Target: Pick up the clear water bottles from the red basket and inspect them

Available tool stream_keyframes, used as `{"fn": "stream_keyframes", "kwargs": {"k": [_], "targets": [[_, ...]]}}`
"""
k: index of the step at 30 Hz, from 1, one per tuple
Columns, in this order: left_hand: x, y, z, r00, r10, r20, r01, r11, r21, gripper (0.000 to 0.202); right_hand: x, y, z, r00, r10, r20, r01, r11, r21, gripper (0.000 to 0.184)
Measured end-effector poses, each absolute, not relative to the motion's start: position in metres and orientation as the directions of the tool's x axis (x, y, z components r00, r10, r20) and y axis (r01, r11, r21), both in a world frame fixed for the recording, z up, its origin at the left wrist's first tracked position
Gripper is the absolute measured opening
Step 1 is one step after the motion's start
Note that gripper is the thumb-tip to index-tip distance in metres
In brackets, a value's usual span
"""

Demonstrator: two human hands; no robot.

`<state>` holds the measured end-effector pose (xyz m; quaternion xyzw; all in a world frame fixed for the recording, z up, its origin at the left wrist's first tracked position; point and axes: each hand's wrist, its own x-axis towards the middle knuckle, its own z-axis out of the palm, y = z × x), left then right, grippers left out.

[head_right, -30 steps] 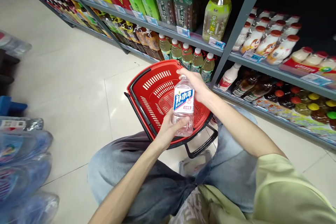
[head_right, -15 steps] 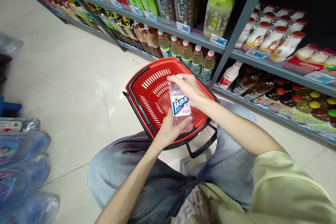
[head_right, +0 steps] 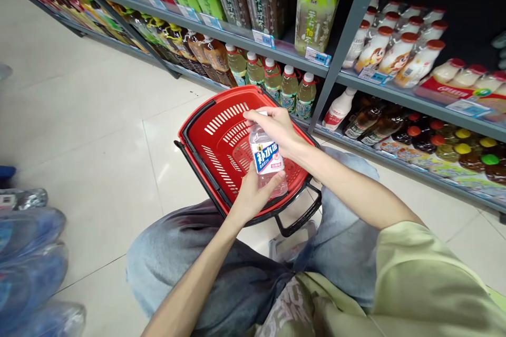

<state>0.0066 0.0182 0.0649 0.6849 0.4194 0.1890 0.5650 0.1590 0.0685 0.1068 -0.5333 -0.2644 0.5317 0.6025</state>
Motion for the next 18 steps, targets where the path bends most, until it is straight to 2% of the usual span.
{"fn": "stream_keyframes", "kwargs": {"k": [18], "targets": [[0.0088,0.0162,0.0664,0.588,0.775,-0.23,0.395,-0.028,0.918,0.053,0.1635,0.0652,0.1043,0.295,0.925,-0.24,-0.357,-0.126,-0.926,0.022]]}}
